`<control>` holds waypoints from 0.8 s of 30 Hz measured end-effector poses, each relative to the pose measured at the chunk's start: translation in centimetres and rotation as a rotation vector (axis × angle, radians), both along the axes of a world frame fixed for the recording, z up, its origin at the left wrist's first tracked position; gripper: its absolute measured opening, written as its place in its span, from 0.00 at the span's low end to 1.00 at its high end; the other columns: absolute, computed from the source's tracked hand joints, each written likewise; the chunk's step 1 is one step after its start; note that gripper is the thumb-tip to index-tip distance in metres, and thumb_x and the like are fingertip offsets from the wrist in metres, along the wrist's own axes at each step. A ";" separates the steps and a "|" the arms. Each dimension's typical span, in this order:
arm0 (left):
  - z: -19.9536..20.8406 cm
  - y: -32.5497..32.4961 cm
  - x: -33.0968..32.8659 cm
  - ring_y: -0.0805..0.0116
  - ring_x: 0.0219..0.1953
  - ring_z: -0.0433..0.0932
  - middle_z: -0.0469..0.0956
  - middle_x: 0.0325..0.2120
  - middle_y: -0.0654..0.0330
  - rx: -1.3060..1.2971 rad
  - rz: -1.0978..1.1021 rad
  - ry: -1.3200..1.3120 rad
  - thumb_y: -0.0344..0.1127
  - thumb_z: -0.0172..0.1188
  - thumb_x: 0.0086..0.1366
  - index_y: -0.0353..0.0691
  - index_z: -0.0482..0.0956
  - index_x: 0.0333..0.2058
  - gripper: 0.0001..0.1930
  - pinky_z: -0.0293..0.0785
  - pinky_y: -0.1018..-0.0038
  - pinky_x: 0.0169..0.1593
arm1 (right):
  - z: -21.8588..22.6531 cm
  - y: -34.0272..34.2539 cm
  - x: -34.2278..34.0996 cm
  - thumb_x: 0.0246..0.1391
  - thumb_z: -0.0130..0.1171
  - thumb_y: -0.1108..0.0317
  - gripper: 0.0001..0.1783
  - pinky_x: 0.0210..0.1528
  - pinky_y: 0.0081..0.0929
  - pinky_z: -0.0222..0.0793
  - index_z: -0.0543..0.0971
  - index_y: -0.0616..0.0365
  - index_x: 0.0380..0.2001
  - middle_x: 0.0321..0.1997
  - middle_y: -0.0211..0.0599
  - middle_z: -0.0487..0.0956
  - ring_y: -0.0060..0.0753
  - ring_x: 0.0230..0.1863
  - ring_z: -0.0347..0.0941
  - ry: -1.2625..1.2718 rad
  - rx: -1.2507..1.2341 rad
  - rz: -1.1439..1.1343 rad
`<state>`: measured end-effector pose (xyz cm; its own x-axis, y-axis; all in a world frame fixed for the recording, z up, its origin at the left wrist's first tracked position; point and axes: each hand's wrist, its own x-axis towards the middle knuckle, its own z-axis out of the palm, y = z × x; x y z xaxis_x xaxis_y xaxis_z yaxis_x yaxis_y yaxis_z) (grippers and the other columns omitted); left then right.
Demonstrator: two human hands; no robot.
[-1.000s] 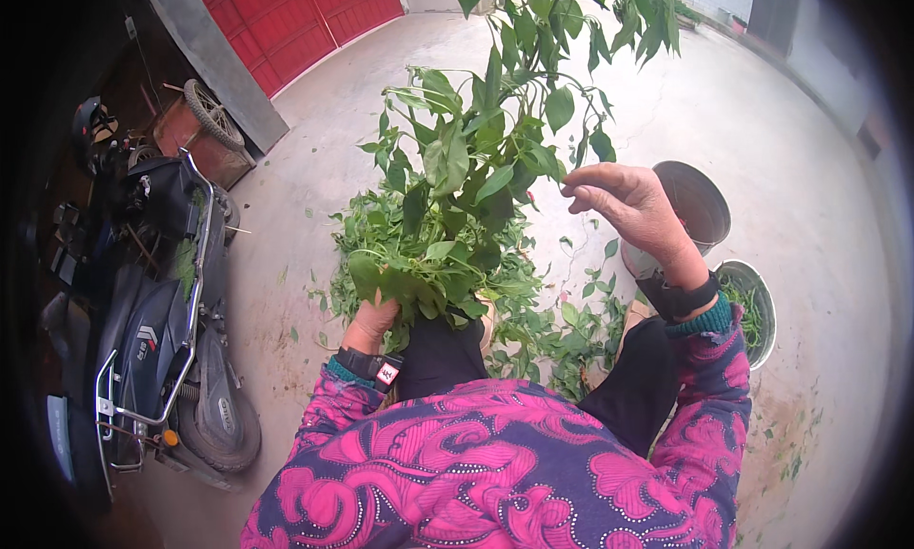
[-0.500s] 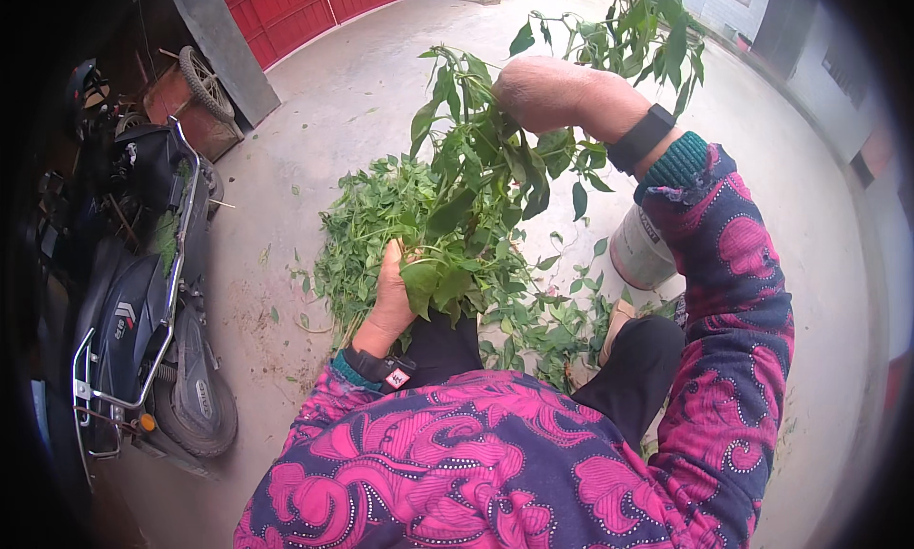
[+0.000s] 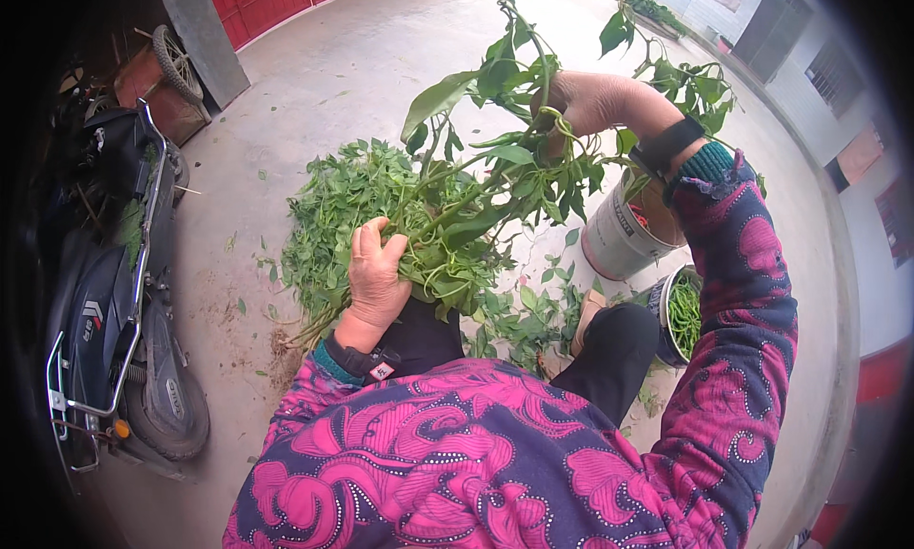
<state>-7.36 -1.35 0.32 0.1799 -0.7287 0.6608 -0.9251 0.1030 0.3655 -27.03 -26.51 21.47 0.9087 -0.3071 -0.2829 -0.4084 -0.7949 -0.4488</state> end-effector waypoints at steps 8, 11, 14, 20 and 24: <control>-2.8 -0.6 -0.4 0.47 0.44 0.67 0.69 0.42 0.48 0.039 -0.041 -0.027 0.23 0.60 0.42 0.38 0.73 0.33 0.15 0.67 0.60 0.48 | -3.2 1.8 -3.3 0.46 0.67 0.66 0.15 0.31 0.27 0.67 0.77 0.66 0.32 0.22 0.34 0.76 0.21 0.26 0.68 -0.210 -0.101 -0.084; -3.4 -0.8 -0.6 0.47 0.43 0.68 0.69 0.41 0.48 0.032 -0.047 -0.007 0.22 0.59 0.43 0.37 0.72 0.33 0.15 0.68 0.61 0.48 | -4.5 1.7 -3.9 0.52 0.66 0.60 0.16 0.32 0.27 0.66 0.77 0.65 0.32 0.25 0.35 0.77 0.20 0.28 0.67 -0.329 -0.223 -0.184; -3.7 -1.1 -0.7 0.48 0.43 0.68 0.70 0.40 0.49 0.049 -0.062 0.007 0.23 0.59 0.44 0.36 0.72 0.33 0.14 0.69 0.61 0.46 | -5.9 1.5 -4.6 0.52 0.62 0.58 0.19 0.28 0.29 0.68 0.77 0.65 0.35 0.17 0.36 0.72 0.25 0.21 0.68 -0.599 -0.241 -0.142; -3.4 -1.3 -0.6 0.47 0.39 0.71 0.72 0.35 0.49 0.036 -0.121 0.141 0.24 0.60 0.45 0.35 0.72 0.31 0.12 0.70 0.59 0.44 | -7.1 1.3 -5.2 0.53 0.64 0.65 0.13 0.35 0.21 0.66 0.77 0.64 0.36 0.28 0.25 0.74 0.18 0.31 0.66 -0.631 -0.044 -0.278; -3.3 -1.3 0.0 0.46 0.43 0.71 0.73 0.37 0.49 0.041 -0.172 0.137 0.24 0.61 0.45 0.34 0.73 0.31 0.11 0.71 0.61 0.46 | -6.8 2.1 -4.9 0.48 0.62 0.64 0.14 0.43 0.31 0.67 0.76 0.65 0.34 0.33 0.42 0.74 0.37 0.38 0.71 -0.504 -0.311 -0.053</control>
<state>-7.40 -2.67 -2.99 0.1368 -0.7821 0.6079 -0.8366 0.2374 0.4937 -31.97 -24.44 14.69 0.8885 -0.3553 0.2903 -0.2483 -0.9044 -0.3469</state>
